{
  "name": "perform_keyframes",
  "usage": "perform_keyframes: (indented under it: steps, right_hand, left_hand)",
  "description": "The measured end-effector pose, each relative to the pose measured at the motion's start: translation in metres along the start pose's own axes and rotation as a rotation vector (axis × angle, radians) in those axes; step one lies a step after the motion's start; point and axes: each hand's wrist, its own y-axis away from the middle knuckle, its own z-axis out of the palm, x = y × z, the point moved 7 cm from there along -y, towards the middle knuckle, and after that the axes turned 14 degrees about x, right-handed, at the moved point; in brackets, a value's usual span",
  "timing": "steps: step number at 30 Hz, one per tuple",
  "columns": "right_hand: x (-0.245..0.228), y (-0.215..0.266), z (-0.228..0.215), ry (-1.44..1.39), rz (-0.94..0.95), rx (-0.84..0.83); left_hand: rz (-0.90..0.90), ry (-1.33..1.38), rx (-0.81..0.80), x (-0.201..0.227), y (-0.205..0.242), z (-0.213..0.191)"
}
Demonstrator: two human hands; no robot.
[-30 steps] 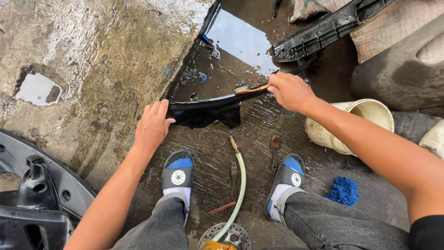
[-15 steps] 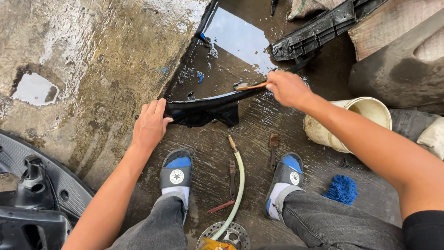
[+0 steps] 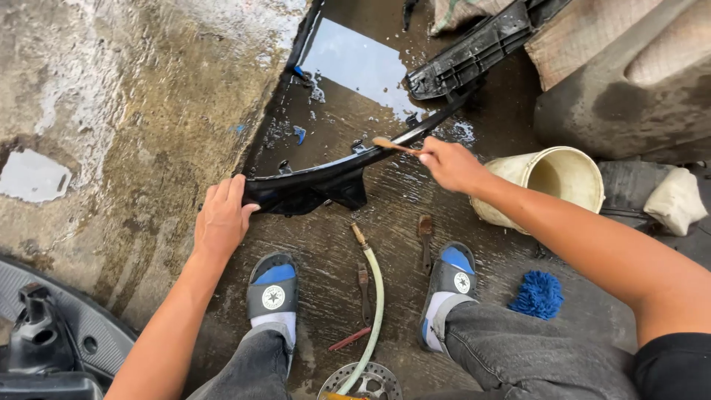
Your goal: Cleaning motorcycle plastic fairings using a small brush and water
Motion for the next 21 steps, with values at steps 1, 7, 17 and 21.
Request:
perform_keyframes:
  steps: [1, 7, 17, 21]
  right_hand:
    - [0.018, -0.006, 0.003, 0.025, 0.014, 0.024]
    - [-0.006, 0.017, -0.019, 0.071, 0.109, 0.031]
    - [0.02, 0.018, -0.02, 0.077, 0.18, 0.109]
    - [0.032, 0.014, -0.029, 0.05, 0.233, 0.165]
  left_hand:
    - [-0.004, -0.005, 0.003, -0.001, 0.0, 0.001]
    - [0.0, -0.011, -0.01, -0.001, 0.0, 0.001]
    - [0.002, 0.041, 0.003, 0.0, 0.001, -0.004]
    - [0.003, 0.052, 0.022, 0.001, 0.0, -0.006]
